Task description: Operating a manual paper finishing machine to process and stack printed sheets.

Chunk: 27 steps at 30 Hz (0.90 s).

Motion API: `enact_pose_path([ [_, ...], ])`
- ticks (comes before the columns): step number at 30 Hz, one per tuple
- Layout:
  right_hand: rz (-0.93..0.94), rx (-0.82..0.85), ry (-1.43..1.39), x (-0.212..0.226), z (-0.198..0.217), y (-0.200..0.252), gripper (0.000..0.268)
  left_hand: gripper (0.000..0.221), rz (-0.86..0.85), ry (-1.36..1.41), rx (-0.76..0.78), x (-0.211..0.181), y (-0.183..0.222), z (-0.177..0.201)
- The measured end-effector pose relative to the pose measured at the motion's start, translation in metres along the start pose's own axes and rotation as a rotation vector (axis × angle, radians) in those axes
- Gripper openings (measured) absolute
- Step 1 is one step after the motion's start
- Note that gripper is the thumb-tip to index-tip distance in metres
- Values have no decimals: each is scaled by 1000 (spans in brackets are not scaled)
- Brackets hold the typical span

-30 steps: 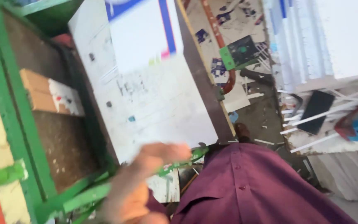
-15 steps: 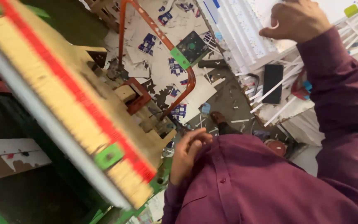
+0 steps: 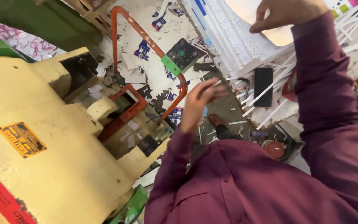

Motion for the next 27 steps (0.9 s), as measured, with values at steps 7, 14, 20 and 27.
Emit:
enact_pose_path([
  [7,178,-176,203,32,18,32,38,38,-41,529,341,1,-150,-76],
  [14,3,-964,142,38,-62,158,37,36,14,67,-26,-45,-86,47],
  [20,336,-589,-1026,93,-161,135,71,50,-12,-434,-308,-154,75,105],
  [27,580,-400,-1037,201,-156,46,71,54,-113,-432,-518,-193,259,133],
])
Point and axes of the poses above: each hand's wrist, its own y-axis away from the middle knuckle, its own z-axis out of the back of the hand, x = y × z, the point moved 4 cm from there along -y, towards the middle knuckle, and after that the axes turned 13 degrees about x, right-handed, at the moved point
